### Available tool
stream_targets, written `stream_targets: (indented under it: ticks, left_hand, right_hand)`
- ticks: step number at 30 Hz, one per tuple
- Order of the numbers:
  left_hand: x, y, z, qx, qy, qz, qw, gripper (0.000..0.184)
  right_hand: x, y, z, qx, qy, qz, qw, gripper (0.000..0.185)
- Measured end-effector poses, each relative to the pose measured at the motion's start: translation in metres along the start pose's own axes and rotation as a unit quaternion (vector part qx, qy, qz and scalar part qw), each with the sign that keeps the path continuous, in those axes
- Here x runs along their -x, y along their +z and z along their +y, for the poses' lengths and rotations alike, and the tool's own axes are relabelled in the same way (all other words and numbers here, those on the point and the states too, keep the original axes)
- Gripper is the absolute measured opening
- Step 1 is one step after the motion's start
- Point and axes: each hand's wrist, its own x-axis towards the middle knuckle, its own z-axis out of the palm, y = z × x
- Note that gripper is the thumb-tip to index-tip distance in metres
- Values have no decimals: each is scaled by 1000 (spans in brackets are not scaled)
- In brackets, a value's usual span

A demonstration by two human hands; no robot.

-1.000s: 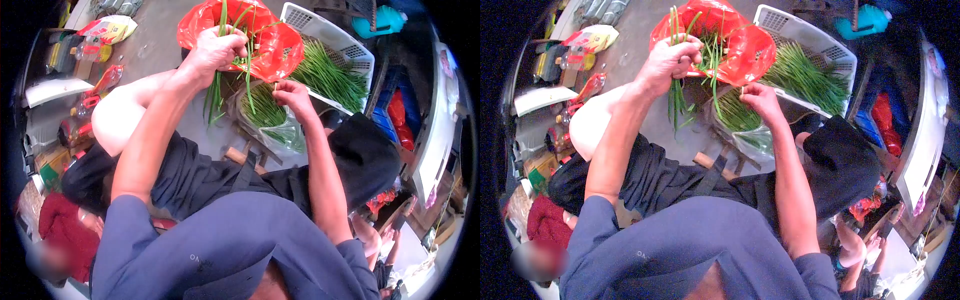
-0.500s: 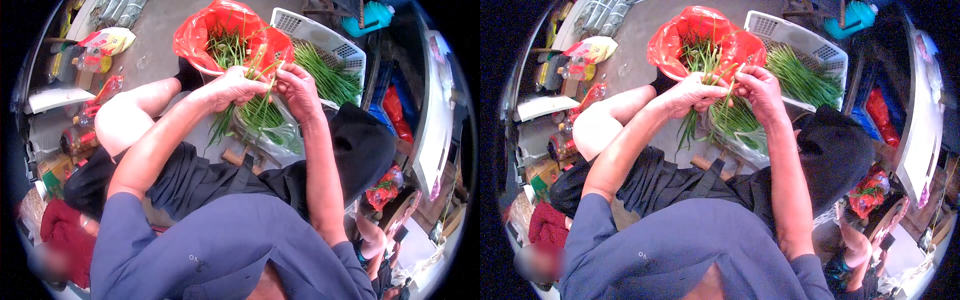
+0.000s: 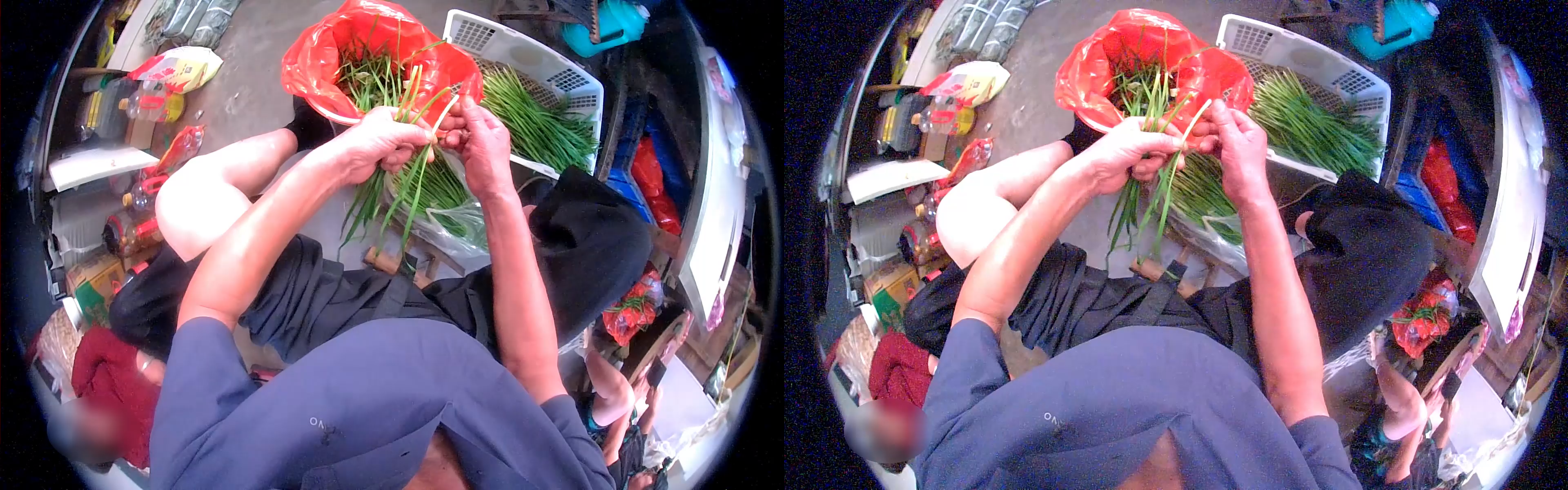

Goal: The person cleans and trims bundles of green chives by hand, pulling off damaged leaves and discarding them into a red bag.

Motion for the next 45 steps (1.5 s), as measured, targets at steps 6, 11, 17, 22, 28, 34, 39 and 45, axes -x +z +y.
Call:
stream_targets:
  ticks: [6,11,17,22,28,34,39,45]
  left_hand:
    - [-4,-1,-3,-41,29,42,998,10]
    - [-2,-4,-1,-56,11,54,997,10]
    - [4,-6,11,-5,35,45,998,4]
    - [15,-19,38,16,122,26,992,18]
    - [35,-31,57,55,166,-7,985,24]
    - [27,-33,55,86,226,108,964,20]
    - [28,-39,56,126,232,126,956,19]
    - [27,-44,54,193,195,149,950,24]
  right_hand:
    - [1,9,11,157,-61,-37,985,27]
    - [-9,5,20,283,-99,47,953,30]
    - [-19,-17,24,131,7,81,988,25]
    - [-26,-45,86,269,99,-8,958,24]
    - [-32,-76,166,458,148,-25,876,15]
    - [-46,-80,201,562,52,33,825,20]
    - [-57,-64,215,602,-33,2,798,18]
    - [-57,-41,207,645,-17,-27,764,19]
